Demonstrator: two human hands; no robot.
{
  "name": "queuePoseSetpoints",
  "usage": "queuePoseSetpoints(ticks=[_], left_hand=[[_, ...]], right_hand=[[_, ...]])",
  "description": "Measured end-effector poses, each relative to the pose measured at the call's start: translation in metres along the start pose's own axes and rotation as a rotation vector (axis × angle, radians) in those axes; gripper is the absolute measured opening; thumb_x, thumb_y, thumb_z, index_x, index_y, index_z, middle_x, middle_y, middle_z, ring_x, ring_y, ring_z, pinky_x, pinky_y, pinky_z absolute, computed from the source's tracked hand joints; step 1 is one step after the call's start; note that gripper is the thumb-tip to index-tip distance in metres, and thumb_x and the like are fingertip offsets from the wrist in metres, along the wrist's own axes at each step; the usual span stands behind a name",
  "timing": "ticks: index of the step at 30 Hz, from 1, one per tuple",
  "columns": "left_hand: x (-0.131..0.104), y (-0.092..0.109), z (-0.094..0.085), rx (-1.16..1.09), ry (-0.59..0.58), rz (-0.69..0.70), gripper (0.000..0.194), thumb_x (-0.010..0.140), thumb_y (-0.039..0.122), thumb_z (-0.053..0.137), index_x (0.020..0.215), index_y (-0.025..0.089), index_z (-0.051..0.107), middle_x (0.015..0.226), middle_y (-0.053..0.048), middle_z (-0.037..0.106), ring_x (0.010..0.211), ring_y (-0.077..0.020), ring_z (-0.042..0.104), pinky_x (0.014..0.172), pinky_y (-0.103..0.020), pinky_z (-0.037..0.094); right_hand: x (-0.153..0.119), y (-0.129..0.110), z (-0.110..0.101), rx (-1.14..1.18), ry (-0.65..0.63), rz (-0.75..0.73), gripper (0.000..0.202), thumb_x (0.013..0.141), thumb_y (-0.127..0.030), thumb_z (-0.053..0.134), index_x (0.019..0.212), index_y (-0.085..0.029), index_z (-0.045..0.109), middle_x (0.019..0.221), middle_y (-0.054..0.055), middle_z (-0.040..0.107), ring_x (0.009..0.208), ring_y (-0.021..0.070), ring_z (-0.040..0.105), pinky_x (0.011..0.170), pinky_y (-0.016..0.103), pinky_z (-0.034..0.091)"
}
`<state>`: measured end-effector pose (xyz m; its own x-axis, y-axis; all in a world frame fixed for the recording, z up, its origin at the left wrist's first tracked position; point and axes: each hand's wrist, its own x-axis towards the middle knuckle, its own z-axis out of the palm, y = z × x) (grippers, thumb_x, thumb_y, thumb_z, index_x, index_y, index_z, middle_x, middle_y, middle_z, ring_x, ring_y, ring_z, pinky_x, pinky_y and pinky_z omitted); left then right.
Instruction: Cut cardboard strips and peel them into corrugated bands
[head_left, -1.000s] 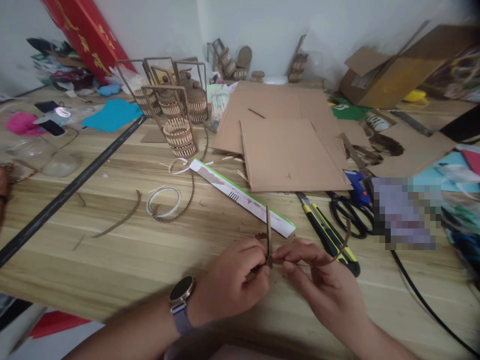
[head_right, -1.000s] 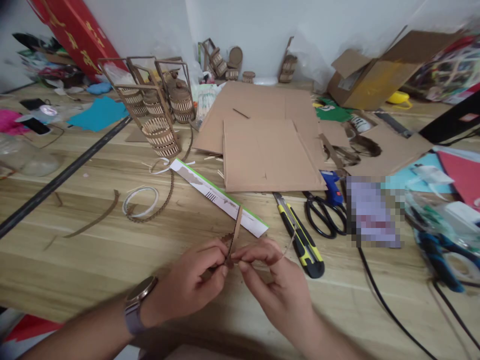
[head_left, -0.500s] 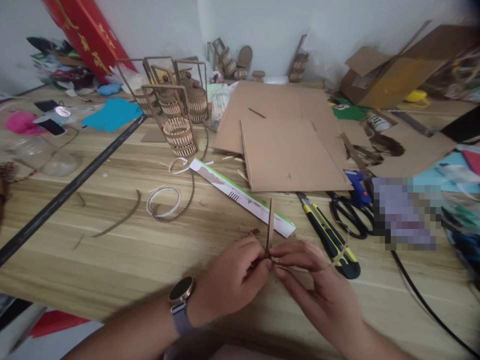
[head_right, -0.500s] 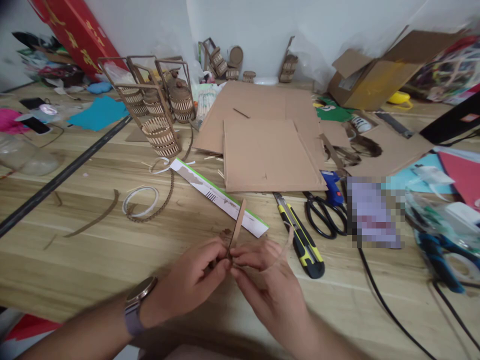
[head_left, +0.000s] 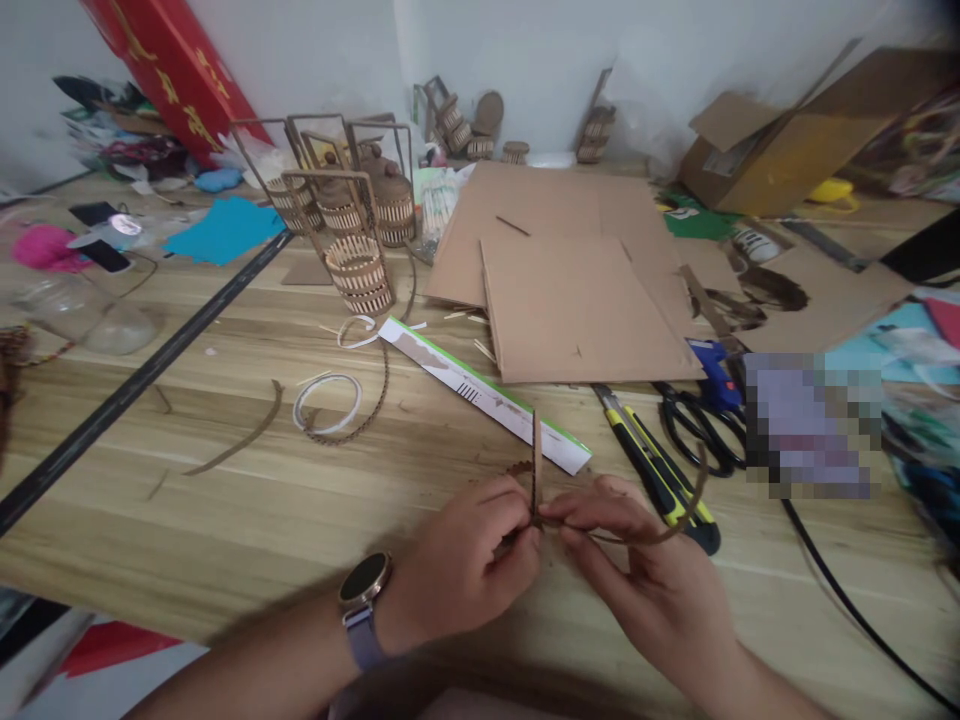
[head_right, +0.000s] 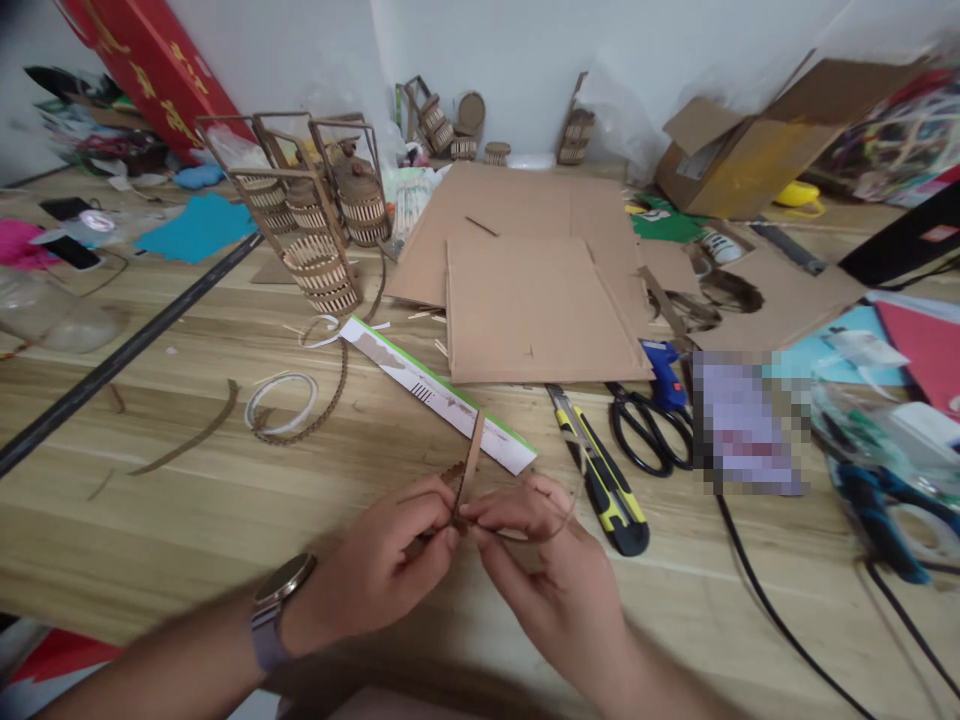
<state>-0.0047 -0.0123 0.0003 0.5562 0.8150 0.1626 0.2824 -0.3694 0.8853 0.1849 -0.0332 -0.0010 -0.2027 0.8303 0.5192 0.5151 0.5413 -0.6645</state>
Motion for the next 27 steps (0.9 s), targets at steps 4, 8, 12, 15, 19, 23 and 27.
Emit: queuePoseSetpoints(ticks=[4, 8, 12, 15, 19, 23, 27], left_hand=[[0.0006, 0.0009, -0.0007, 0.004, 0.000, 0.014, 0.019, 0.091, 0.014, 0.045, 0.073, 0.021, 0.044, 0.080, -0.002, 0.055, 0.075, -0.0148, 0.053, 0.067, -0.026, 0.040], [0.0016, 0.0010, -0.0014, 0.005, -0.005, 0.036, 0.019, 0.090, 0.013, 0.045, 0.072, 0.021, 0.043, 0.078, -0.002, 0.055, 0.074, -0.0144, 0.052, 0.067, -0.026, 0.040], [0.0021, 0.0008, -0.0018, -0.001, -0.014, 0.043, 0.021, 0.089, 0.013, 0.046, 0.070, 0.021, 0.040, 0.076, -0.001, 0.053, 0.073, -0.0145, 0.051, 0.066, -0.026, 0.039], [0.0014, 0.0000, -0.0020, -0.020, -0.010, 0.020, 0.023, 0.092, 0.017, 0.046, 0.070, 0.021, 0.041, 0.076, 0.000, 0.051, 0.073, -0.0145, 0.051, 0.066, -0.027, 0.038], [0.0000, -0.0021, -0.0013, -0.037, -0.016, -0.051, 0.025, 0.098, 0.032, 0.051, 0.077, 0.020, 0.047, 0.078, 0.000, 0.052, 0.074, -0.0150, 0.050, 0.066, -0.027, 0.036], [-0.0001, -0.0035, 0.0013, -0.005, -0.003, -0.076, 0.025, 0.100, 0.028, 0.046, 0.076, 0.020, 0.046, 0.078, 0.000, 0.051, 0.074, -0.0151, 0.049, 0.066, -0.027, 0.035], [0.0012, -0.0048, 0.0022, 0.030, -0.001, -0.074, 0.022, 0.098, 0.021, 0.043, 0.076, 0.020, 0.045, 0.078, -0.001, 0.052, 0.074, -0.0156, 0.049, 0.066, -0.028, 0.036]], right_hand=[[-0.0016, 0.0018, 0.0004, 0.017, 0.003, 0.031, 0.011, 0.091, -0.019, 0.061, 0.094, -0.029, 0.063, 0.083, -0.002, 0.077, 0.078, 0.0181, 0.073, 0.075, 0.034, 0.058], [-0.0033, 0.0035, 0.0007, 0.023, 0.017, 0.043, 0.009, 0.091, -0.020, 0.062, 0.093, -0.029, 0.061, 0.083, -0.003, 0.077, 0.077, 0.0173, 0.073, 0.079, 0.035, 0.058], [-0.0034, 0.0036, 0.0006, 0.043, 0.008, 0.063, 0.009, 0.091, -0.020, 0.062, 0.094, -0.029, 0.061, 0.082, -0.002, 0.077, 0.077, 0.0180, 0.073, 0.074, 0.034, 0.058], [-0.0034, 0.0026, 0.0013, 0.020, 0.016, 0.026, 0.012, 0.090, -0.018, 0.061, 0.094, -0.029, 0.060, 0.085, -0.003, 0.077, 0.077, 0.0176, 0.073, 0.078, 0.036, 0.057], [-0.0044, 0.0014, 0.0022, -0.022, 0.036, -0.029, 0.016, 0.090, -0.016, 0.061, 0.098, -0.030, 0.058, 0.089, -0.002, 0.077, 0.080, 0.0176, 0.073, 0.082, 0.036, 0.054], [-0.0040, 0.0006, 0.0020, -0.073, 0.014, -0.083, 0.016, 0.092, -0.016, 0.059, 0.099, -0.029, 0.056, 0.089, -0.001, 0.078, 0.081, 0.0184, 0.074, 0.084, 0.039, 0.052], [-0.0003, -0.0007, 0.0027, -0.129, -0.008, -0.141, 0.012, 0.092, -0.017, 0.060, 0.098, -0.027, 0.057, 0.091, 0.000, 0.078, 0.085, 0.0189, 0.074, 0.080, 0.038, 0.052]])
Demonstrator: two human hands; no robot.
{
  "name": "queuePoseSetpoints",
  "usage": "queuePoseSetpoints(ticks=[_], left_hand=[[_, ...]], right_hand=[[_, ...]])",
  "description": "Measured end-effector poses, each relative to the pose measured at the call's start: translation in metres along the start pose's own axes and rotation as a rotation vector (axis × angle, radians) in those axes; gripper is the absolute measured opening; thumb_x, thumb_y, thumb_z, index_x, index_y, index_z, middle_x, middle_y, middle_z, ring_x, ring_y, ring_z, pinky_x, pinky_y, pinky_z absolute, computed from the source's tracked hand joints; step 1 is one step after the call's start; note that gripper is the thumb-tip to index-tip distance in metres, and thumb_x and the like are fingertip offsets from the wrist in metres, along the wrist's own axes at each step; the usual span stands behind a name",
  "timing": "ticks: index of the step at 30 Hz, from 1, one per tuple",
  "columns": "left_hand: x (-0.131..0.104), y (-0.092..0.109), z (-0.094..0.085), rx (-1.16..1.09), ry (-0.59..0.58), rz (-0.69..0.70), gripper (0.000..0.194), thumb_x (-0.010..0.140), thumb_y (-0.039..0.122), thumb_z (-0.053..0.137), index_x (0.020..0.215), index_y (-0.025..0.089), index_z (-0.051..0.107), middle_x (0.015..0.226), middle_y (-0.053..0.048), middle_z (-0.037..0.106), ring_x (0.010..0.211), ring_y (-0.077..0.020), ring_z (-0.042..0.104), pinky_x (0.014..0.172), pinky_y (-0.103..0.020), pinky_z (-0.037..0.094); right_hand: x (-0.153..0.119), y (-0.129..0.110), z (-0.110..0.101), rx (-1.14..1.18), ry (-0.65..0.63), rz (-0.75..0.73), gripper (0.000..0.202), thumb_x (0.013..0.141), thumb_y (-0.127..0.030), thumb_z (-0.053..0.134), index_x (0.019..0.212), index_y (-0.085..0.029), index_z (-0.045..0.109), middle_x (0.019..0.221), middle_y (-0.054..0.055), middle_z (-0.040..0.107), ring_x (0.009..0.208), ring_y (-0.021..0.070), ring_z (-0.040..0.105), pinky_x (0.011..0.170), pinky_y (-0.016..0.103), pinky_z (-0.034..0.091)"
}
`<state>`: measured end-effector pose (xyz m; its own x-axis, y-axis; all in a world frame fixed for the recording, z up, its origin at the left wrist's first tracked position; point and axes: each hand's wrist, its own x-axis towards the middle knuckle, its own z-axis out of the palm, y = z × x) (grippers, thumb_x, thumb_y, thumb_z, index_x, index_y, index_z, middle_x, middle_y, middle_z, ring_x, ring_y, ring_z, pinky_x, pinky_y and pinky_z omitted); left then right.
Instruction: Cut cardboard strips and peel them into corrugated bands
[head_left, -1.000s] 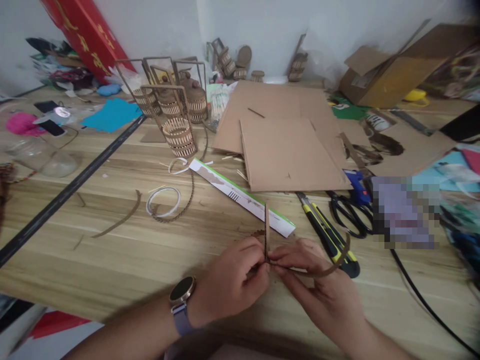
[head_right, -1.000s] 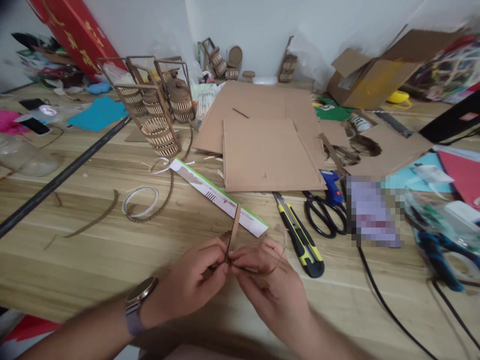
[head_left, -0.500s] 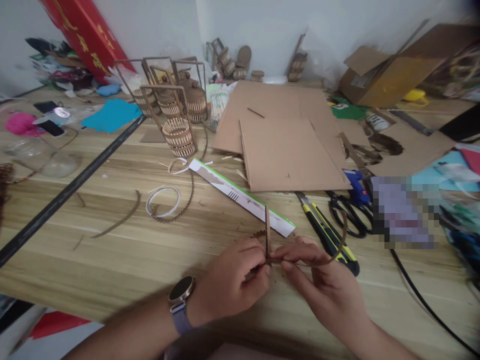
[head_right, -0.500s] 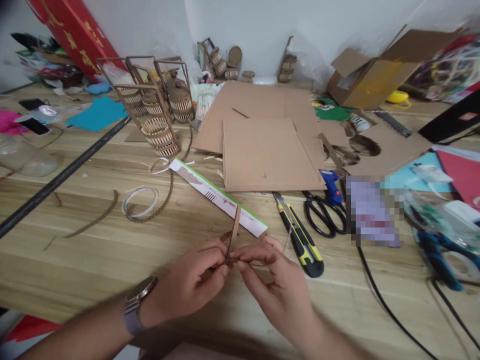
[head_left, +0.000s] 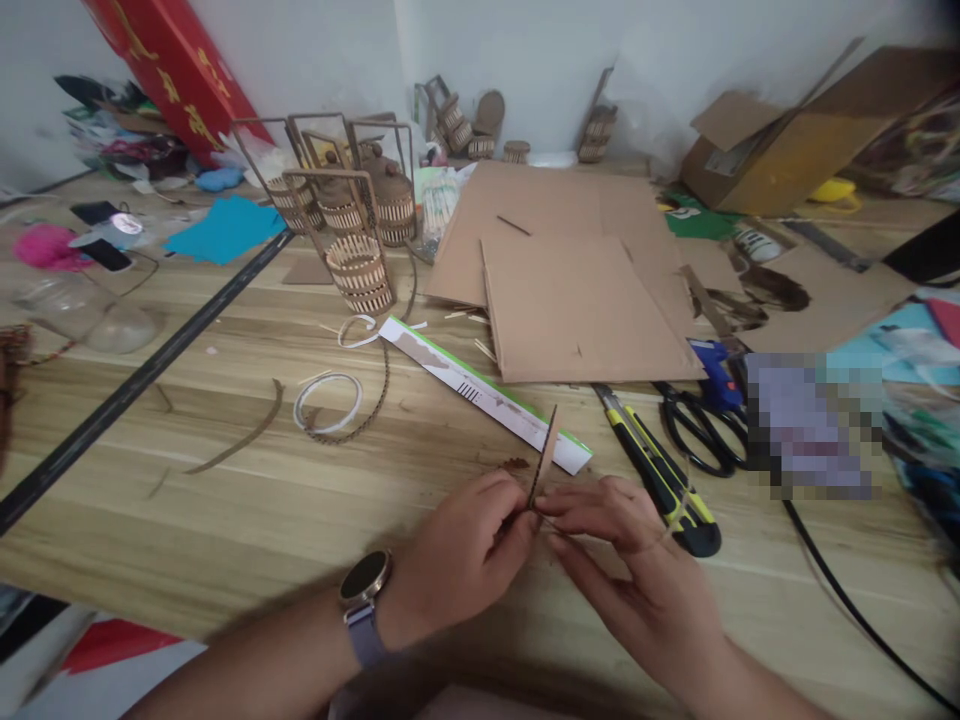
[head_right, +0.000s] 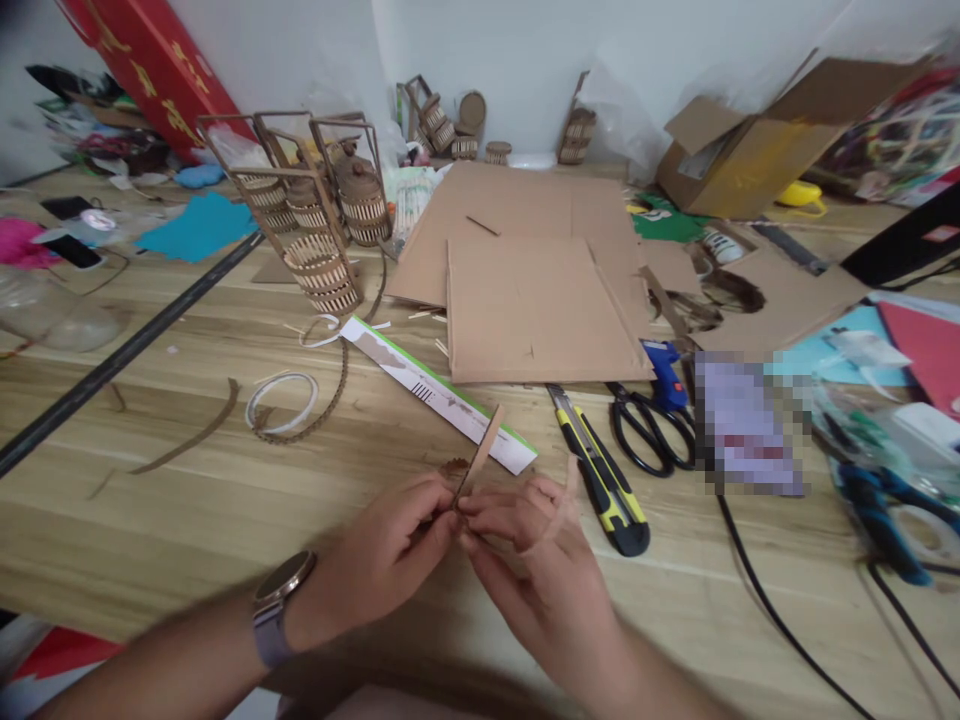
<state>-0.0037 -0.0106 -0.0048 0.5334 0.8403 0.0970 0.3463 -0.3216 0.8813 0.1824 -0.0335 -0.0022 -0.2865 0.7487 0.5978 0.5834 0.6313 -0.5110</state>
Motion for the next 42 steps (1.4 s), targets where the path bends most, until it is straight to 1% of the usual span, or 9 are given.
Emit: queuePoseSetpoints(ticks=[8, 14, 19, 25, 28, 33, 37, 40, 42], left_hand=[[-0.0004, 0.0025, -0.0023, -0.017, -0.013, 0.061, 0.019, 0.095, 0.014, 0.043, 0.078, 0.019, 0.047, 0.083, -0.002, 0.054, 0.079, -0.0154, 0.052, 0.071, -0.027, 0.040], [-0.0014, 0.0041, -0.0029, -0.045, -0.012, 0.082, 0.019, 0.095, 0.014, 0.044, 0.076, 0.019, 0.046, 0.081, -0.002, 0.053, 0.078, -0.0149, 0.051, 0.071, -0.026, 0.040], [-0.0017, 0.0034, -0.0037, -0.053, -0.017, 0.100, 0.021, 0.094, 0.014, 0.045, 0.074, 0.020, 0.043, 0.079, -0.001, 0.052, 0.076, -0.0143, 0.050, 0.069, -0.026, 0.039], [-0.0017, 0.0034, -0.0046, -0.054, -0.032, 0.115, 0.021, 0.094, 0.015, 0.045, 0.074, 0.020, 0.042, 0.080, -0.001, 0.051, 0.075, -0.0142, 0.049, 0.068, -0.026, 0.038], [-0.0014, 0.0029, -0.0045, -0.067, -0.012, 0.113, 0.023, 0.095, 0.016, 0.045, 0.073, 0.020, 0.042, 0.078, 0.000, 0.050, 0.074, -0.0138, 0.049, 0.068, -0.026, 0.038], [-0.0025, 0.0015, -0.0032, -0.065, 0.021, 0.090, 0.022, 0.099, 0.025, 0.048, 0.078, 0.020, 0.047, 0.082, -0.001, 0.052, 0.078, -0.0148, 0.051, 0.070, -0.027, 0.039], [-0.0026, 0.0022, -0.0028, -0.016, 0.027, 0.047, 0.021, 0.097, 0.019, 0.045, 0.076, 0.020, 0.046, 0.082, -0.002, 0.054, 0.079, -0.0158, 0.052, 0.071, -0.028, 0.040], [-0.0014, 0.0027, -0.0029, -0.015, 0.036, 0.055, 0.021, 0.096, 0.018, 0.045, 0.075, 0.020, 0.046, 0.082, -0.002, 0.054, 0.079, -0.0156, 0.053, 0.070, -0.027, 0.040], [-0.0005, 0.0027, -0.0030, -0.013, 0.039, 0.072, 0.021, 0.095, 0.016, 0.045, 0.075, 0.020, 0.046, 0.083, -0.002, 0.054, 0.080, -0.0155, 0.053, 0.071, -0.027, 0.041]], right_hand=[[0.0009, 0.0018, -0.0008, 0.027, -0.008, 0.024, 0.010, 0.094, -0.018, 0.058, 0.098, -0.027, 0.060, 0.091, -0.001, 0.078, 0.084, 0.0175, 0.074, 0.079, 0.036, 0.053], [-0.0004, 0.0022, -0.0029, 0.082, -0.014, 0.096, 0.007, 0.094, -0.021, 0.059, 0.095, -0.029, 0.059, 0.087, -0.004, 0.078, 0.080, 0.0159, 0.075, 0.086, 0.035, 0.052], [-0.0023, 0.0031, -0.0029, 0.157, -0.007, 0.203, 0.007, 0.093, -0.023, 0.059, 0.095, -0.029, 0.063, 0.083, -0.003, 0.077, 0.080, 0.0167, 0.073, 0.076, 0.031, 0.057], [-0.0040, 0.0032, -0.0030, 0.255, 0.002, 0.274, 0.008, 0.092, -0.021, 0.060, 0.093, -0.028, 0.063, 0.085, -0.003, 0.076, 0.083, 0.0148, 0.072, 0.074, 0.026, 0.058], [-0.0039, 0.0023, -0.0026, 0.229, 0.012, 0.232, 0.011, 0.091, -0.019, 0.061, 0.095, -0.028, 0.064, 0.085, -0.002, 0.077, 0.083, 0.0159, 0.073, 0.076, 0.028, 0.058], [-0.0032, 0.0025, -0.0016, 0.150, 0.018, 0.105, 0.014, 0.089, -0.015, 0.061, 0.095, -0.028, 0.061, 0.089, -0.001, 0.078, 0.080, 0.0175, 0.074, 0.087, 0.036, 0.055], [-0.0017, 0.0033, -0.0009, 0.083, -0.002, 0.049, 0.013, 0.091, -0.016, 0.060, 0.098, -0.028, 0.060, 0.092, 0.000, 0.079, 0.084, 0.0173, 0.075, 0.085, 0.035, 0.055], [-0.0001, 0.0038, -0.0008, 0.017, -0.026, 0.024, 0.009, 0.093, -0.021, 0.062, 0.099, -0.027, 0.061, 0.093, 0.000, 0.079, 0.086, 0.0181, 0.075, 0.084, 0.036, 0.055], [0.0008, 0.0041, -0.0011, 0.025, -0.025, 0.019, 0.009, 0.093, -0.020, 0.060, 0.098, -0.028, 0.062, 0.092, 0.000, 0.079, 0.085, 0.0180, 0.075, 0.084, 0.036, 0.055]])
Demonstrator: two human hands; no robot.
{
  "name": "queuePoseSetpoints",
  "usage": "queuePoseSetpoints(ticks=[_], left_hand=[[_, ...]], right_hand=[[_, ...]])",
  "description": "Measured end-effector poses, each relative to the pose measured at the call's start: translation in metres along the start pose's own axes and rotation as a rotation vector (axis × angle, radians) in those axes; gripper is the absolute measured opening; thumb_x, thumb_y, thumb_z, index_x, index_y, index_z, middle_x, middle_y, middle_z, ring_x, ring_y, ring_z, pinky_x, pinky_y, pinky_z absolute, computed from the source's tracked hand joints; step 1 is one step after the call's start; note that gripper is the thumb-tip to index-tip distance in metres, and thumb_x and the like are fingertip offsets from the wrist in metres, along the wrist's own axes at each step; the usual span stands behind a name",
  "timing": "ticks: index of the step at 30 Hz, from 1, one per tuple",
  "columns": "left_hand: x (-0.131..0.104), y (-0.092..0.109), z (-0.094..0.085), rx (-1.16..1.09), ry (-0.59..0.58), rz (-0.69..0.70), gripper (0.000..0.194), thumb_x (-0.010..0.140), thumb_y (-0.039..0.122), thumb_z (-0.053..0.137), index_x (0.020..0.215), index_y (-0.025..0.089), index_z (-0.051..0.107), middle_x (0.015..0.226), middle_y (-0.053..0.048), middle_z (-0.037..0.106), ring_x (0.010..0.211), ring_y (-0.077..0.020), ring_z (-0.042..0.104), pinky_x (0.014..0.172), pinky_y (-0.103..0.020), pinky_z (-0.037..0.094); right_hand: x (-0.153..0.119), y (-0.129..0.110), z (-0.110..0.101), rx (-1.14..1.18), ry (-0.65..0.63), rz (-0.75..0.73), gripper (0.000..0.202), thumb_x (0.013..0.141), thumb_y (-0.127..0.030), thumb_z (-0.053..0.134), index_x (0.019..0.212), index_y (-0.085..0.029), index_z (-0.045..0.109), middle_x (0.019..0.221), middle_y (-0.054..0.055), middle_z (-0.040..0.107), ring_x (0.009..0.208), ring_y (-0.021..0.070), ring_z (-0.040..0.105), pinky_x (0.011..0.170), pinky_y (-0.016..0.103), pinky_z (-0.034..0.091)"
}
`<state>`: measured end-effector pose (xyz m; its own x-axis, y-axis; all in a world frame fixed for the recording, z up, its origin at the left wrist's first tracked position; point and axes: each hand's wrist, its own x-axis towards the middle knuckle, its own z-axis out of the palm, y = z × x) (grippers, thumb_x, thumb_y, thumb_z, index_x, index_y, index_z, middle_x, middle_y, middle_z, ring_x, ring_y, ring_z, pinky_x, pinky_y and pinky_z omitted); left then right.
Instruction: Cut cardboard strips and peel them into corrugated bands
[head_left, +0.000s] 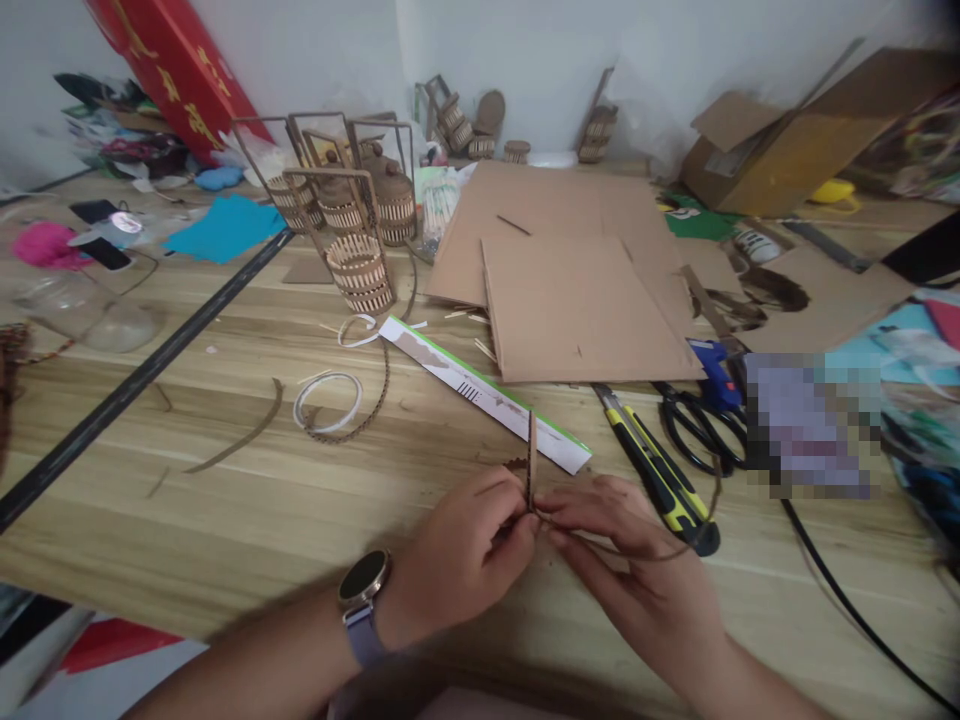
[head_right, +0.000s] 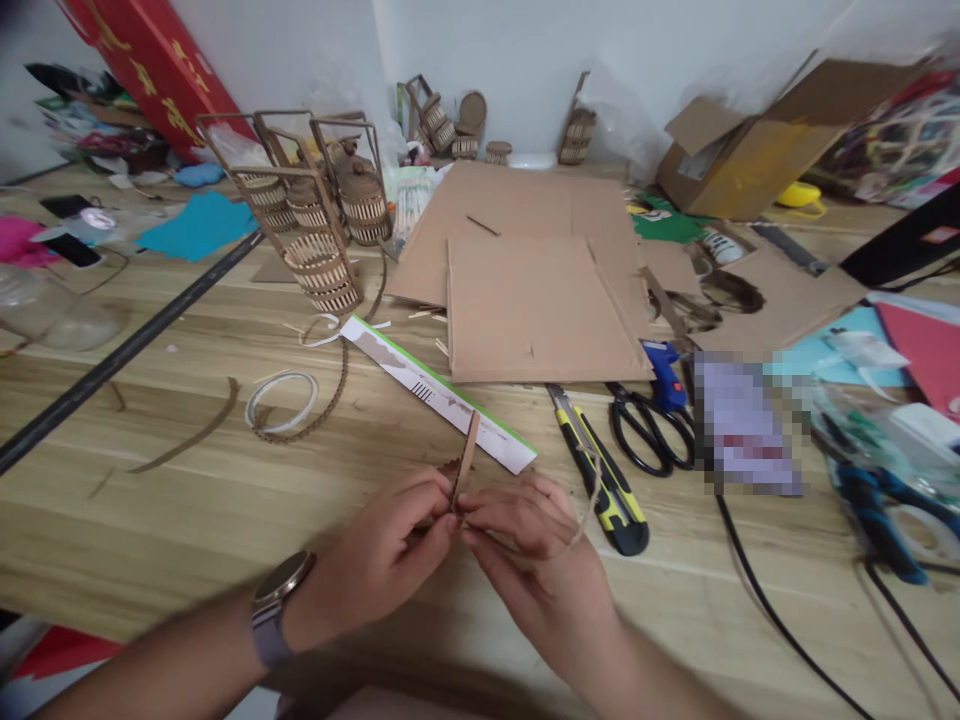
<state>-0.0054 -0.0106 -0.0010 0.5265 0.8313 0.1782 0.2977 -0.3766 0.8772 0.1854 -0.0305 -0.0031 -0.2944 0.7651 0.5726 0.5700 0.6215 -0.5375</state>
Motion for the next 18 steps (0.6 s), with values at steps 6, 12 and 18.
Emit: queuePoseSetpoints(ticks=[6, 12, 18], left_hand=[[0.0000, 0.0003, -0.0004, 0.000, -0.019, 0.034, 0.020, 0.093, 0.014, 0.044, 0.074, 0.021, 0.045, 0.080, -0.002, 0.054, 0.077, -0.0154, 0.052, 0.069, -0.027, 0.041], [-0.0015, 0.0000, -0.0004, 0.005, -0.021, 0.037, 0.020, 0.091, 0.013, 0.045, 0.073, 0.020, 0.043, 0.079, -0.001, 0.053, 0.075, -0.0147, 0.052, 0.068, -0.026, 0.040], [0.0008, 0.0007, -0.0017, -0.014, -0.027, 0.038, 0.020, 0.091, 0.014, 0.047, 0.072, 0.020, 0.043, 0.077, -0.001, 0.053, 0.073, -0.0140, 0.051, 0.067, -0.025, 0.039]], right_hand=[[0.0010, -0.0001, -0.0019, 0.069, -0.008, 0.051, 0.014, 0.091, -0.016, 0.060, 0.095, -0.029, 0.061, 0.089, -0.004, 0.079, 0.081, 0.0178, 0.076, 0.085, 0.037, 0.053], [0.0006, -0.0015, -0.0036, 0.098, -0.009, 0.133, 0.014, 0.091, -0.018, 0.060, 0.097, -0.030, 0.065, 0.084, -0.003, 0.078, 0.078, 0.0187, 0.075, 0.079, 0.036, 0.055], [-0.0014, -0.0003, -0.0025, 0.109, 0.018, 0.167, 0.011, 0.091, -0.021, 0.061, 0.094, -0.030, 0.066, 0.083, -0.004, 0.078, 0.078, 0.0176, 0.074, 0.083, 0.035, 0.054]])
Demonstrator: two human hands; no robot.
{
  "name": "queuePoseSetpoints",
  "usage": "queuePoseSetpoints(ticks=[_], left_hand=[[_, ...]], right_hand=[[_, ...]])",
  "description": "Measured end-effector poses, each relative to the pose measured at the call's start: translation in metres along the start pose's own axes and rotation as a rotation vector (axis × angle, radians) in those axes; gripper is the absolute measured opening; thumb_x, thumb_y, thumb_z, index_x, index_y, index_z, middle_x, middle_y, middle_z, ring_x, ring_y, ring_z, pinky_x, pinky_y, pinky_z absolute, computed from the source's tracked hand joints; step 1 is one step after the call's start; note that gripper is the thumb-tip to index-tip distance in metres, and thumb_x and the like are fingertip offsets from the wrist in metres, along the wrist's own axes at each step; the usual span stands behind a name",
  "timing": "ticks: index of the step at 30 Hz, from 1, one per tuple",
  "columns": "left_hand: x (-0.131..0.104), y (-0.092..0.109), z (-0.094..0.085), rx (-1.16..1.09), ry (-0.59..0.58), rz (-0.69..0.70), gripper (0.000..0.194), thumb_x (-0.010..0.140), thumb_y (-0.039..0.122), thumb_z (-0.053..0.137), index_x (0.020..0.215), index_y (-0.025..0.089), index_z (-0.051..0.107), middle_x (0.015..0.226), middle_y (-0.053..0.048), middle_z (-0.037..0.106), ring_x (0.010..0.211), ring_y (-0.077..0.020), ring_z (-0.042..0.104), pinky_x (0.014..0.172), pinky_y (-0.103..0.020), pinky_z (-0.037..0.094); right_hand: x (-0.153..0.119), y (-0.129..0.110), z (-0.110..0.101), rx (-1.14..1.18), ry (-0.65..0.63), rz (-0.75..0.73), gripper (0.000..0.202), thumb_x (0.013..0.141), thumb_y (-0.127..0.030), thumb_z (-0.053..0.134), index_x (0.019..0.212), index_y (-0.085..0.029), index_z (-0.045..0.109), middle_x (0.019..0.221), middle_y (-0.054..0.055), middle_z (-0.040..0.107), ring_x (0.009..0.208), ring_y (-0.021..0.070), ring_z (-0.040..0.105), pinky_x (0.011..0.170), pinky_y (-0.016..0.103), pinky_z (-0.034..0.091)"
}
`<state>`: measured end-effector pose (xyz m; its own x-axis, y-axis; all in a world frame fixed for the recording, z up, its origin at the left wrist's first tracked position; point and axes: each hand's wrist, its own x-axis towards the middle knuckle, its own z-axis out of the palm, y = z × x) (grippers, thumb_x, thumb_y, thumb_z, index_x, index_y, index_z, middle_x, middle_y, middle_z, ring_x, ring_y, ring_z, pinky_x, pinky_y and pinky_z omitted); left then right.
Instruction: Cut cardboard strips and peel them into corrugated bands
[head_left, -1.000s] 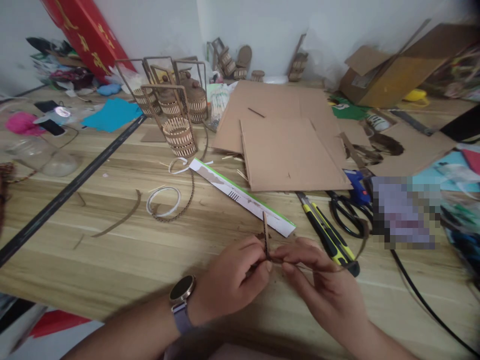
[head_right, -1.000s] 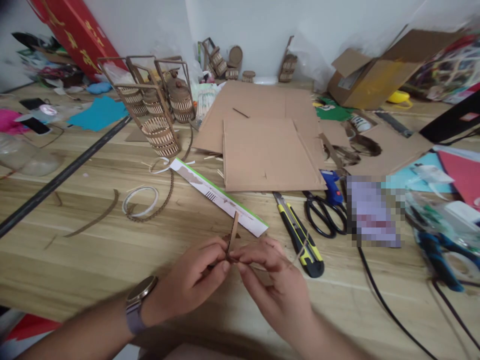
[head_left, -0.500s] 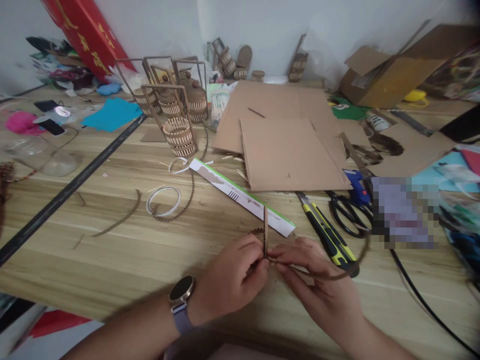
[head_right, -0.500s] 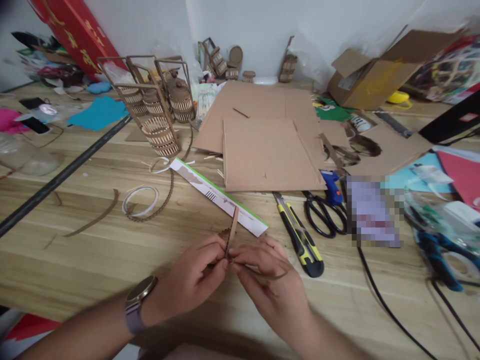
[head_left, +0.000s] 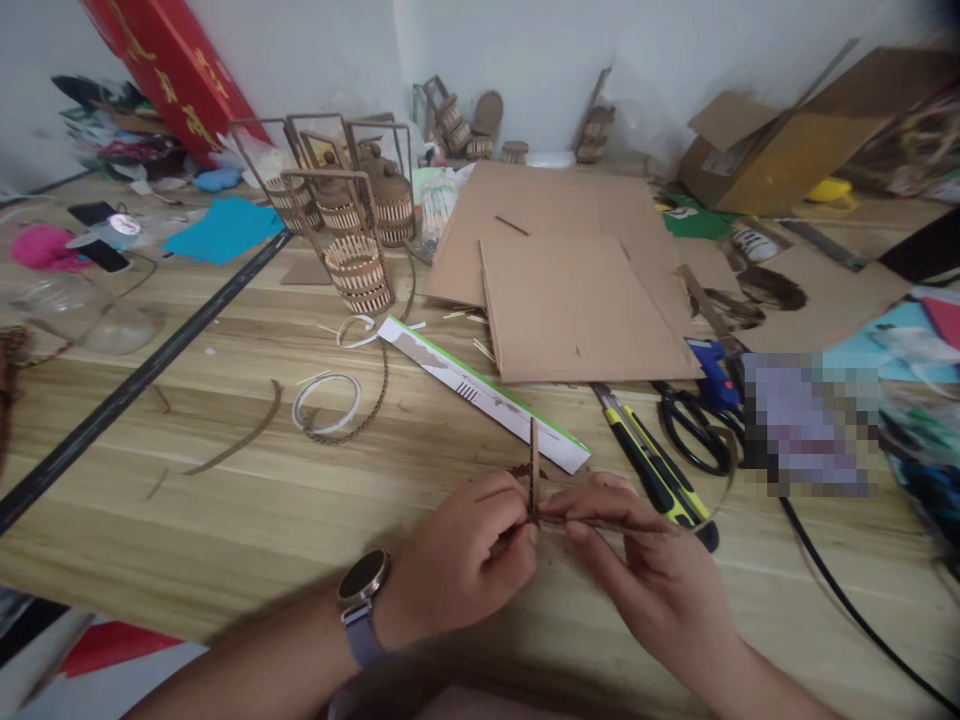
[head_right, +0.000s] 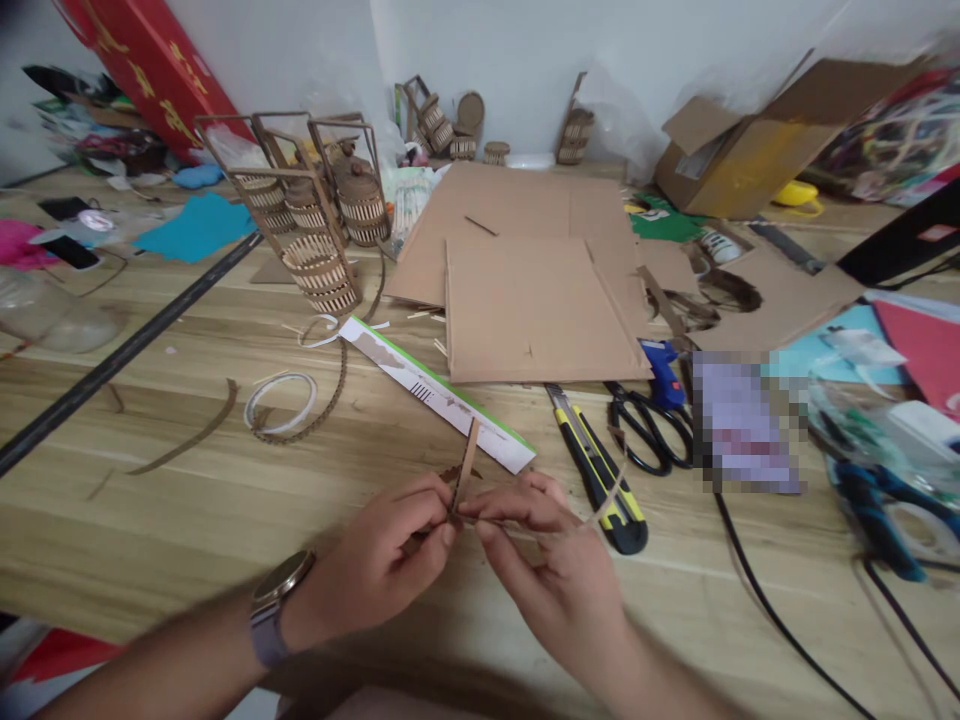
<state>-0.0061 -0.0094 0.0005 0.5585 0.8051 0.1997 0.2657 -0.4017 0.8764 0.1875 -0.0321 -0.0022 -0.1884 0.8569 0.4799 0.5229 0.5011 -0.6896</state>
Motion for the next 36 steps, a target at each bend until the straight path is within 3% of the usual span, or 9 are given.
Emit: queuePoseSetpoints(ticks=[9, 16, 27, 33, 36], left_hand=[[-0.0029, -0.0007, 0.0016, -0.006, 0.050, -0.020, 0.022, 0.097, 0.029, 0.051, 0.077, 0.019, 0.051, 0.080, -0.001, 0.055, 0.075, -0.0150, 0.054, 0.068, -0.027, 0.041], [-0.0026, -0.0011, 0.0027, 0.008, 0.055, 0.002, 0.016, 0.093, 0.017, 0.049, 0.078, 0.020, 0.050, 0.084, -0.003, 0.059, 0.079, -0.0157, 0.056, 0.069, -0.026, 0.043], [-0.0041, 0.0005, 0.0033, 0.026, 0.041, 0.038, 0.020, 0.090, 0.014, 0.047, 0.072, 0.021, 0.042, 0.079, -0.002, 0.054, 0.074, -0.0147, 0.052, 0.067, -0.026, 0.041], [-0.0031, 0.0018, 0.0029, 0.003, 0.038, 0.044, 0.020, 0.091, 0.015, 0.047, 0.072, 0.021, 0.043, 0.079, -0.002, 0.055, 0.074, -0.0145, 0.052, 0.067, -0.026, 0.041], [-0.0027, 0.0014, 0.0021, -0.014, 0.036, 0.042, 0.020, 0.090, 0.014, 0.047, 0.071, 0.021, 0.042, 0.078, -0.001, 0.054, 0.072, -0.0140, 0.051, 0.066, -0.026, 0.040]], right_hand=[[-0.0031, -0.0022, 0.0029, 0.007, 0.006, -0.113, 0.017, 0.089, -0.012, 0.059, 0.095, -0.028, 0.059, 0.088, 0.000, 0.077, 0.079, 0.0184, 0.074, 0.083, 0.039, 0.054], [-0.0002, -0.0042, 0.0030, -0.025, 0.016, -0.109, 0.011, 0.089, -0.019, 0.064, 0.095, -0.028, 0.060, 0.093, 0.003, 0.076, 0.087, 0.0199, 0.074, 0.075, 0.035, 0.058], [0.0018, -0.0034, 0.0021, -0.019, -0.019, -0.122, 0.014, 0.089, -0.015, 0.061, 0.091, -0.028, 0.059, 0.089, 0.000, 0.078, 0.081, 0.0191, 0.075, 0.082, 0.038, 0.057], [-0.0017, -0.0023, 0.0008, 0.020, 0.013, 0.017, 0.010, 0.089, -0.020, 0.063, 0.092, -0.030, 0.064, 0.085, -0.002, 0.079, 0.082, 0.0202, 0.074, 0.079, 0.036, 0.058], [-0.0036, -0.0016, 0.0016, 0.029, 0.016, 0.010, 0.009, 0.089, -0.020, 0.062, 0.091, -0.030, 0.063, 0.086, -0.002, 0.079, 0.081, 0.0197, 0.075, 0.082, 0.037, 0.058]])
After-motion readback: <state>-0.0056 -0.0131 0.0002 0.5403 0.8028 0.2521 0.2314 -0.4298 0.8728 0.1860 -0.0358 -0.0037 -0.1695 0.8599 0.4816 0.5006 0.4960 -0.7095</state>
